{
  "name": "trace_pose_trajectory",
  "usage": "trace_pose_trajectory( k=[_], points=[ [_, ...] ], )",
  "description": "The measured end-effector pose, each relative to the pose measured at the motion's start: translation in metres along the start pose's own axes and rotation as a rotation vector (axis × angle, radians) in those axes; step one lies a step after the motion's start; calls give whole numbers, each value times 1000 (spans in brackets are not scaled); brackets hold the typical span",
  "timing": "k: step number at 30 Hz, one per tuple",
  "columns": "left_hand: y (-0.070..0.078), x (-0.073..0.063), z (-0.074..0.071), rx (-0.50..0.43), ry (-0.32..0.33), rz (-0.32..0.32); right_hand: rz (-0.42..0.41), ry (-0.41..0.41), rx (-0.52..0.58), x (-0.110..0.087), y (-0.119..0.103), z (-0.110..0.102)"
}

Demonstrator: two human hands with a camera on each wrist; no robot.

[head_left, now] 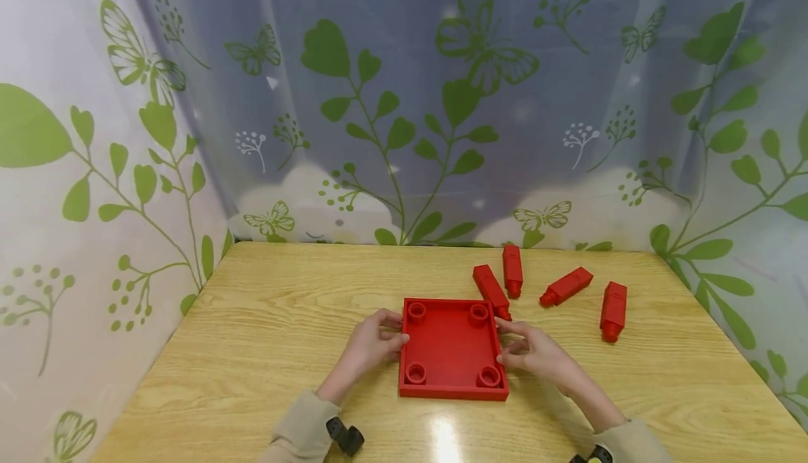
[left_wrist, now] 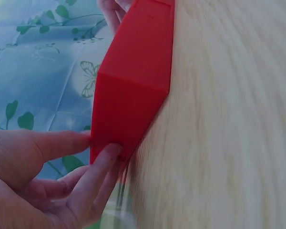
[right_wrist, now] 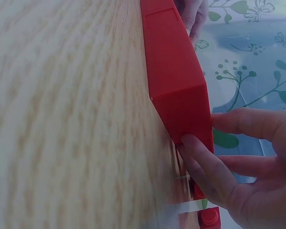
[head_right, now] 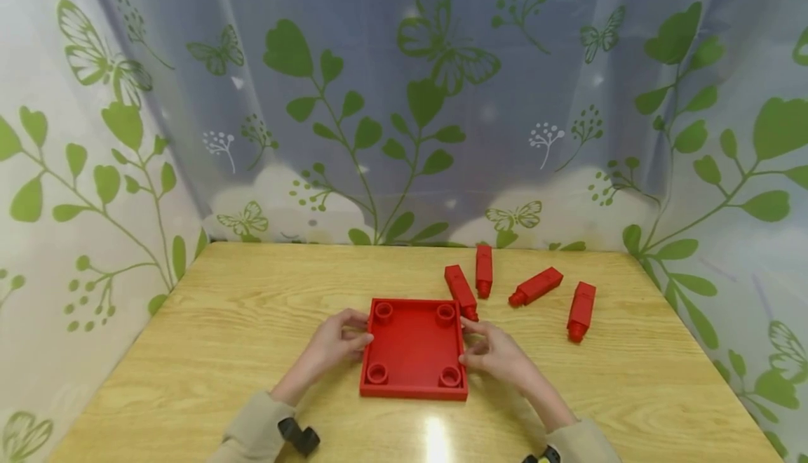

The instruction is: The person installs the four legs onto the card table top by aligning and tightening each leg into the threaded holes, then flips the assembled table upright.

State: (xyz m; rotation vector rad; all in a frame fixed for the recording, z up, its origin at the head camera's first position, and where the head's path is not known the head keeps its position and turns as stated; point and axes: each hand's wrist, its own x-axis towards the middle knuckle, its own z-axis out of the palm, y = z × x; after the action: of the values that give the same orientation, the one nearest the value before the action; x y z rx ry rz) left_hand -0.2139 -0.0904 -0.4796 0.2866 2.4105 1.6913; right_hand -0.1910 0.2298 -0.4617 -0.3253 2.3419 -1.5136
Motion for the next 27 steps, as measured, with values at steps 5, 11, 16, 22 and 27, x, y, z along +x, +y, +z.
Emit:
trace_pose_trajectory(
  k=[5,11,16,22,27],
  points=[
    [-1,3,-1,149,6,77,-6,3,-16,-2,-2,-1],
    [5,-5,-1,396,-12,186,5,10,-21,-1,-2,0],
    [15,-18,2,677,-61,284,13,16,-21,0,0,1],
    [16,-29,7,845,-112,308,7,17,-23,1,1,2],
    [16,-29,8,864,-106,294,12,46,-55,3,1,2]
  ],
)
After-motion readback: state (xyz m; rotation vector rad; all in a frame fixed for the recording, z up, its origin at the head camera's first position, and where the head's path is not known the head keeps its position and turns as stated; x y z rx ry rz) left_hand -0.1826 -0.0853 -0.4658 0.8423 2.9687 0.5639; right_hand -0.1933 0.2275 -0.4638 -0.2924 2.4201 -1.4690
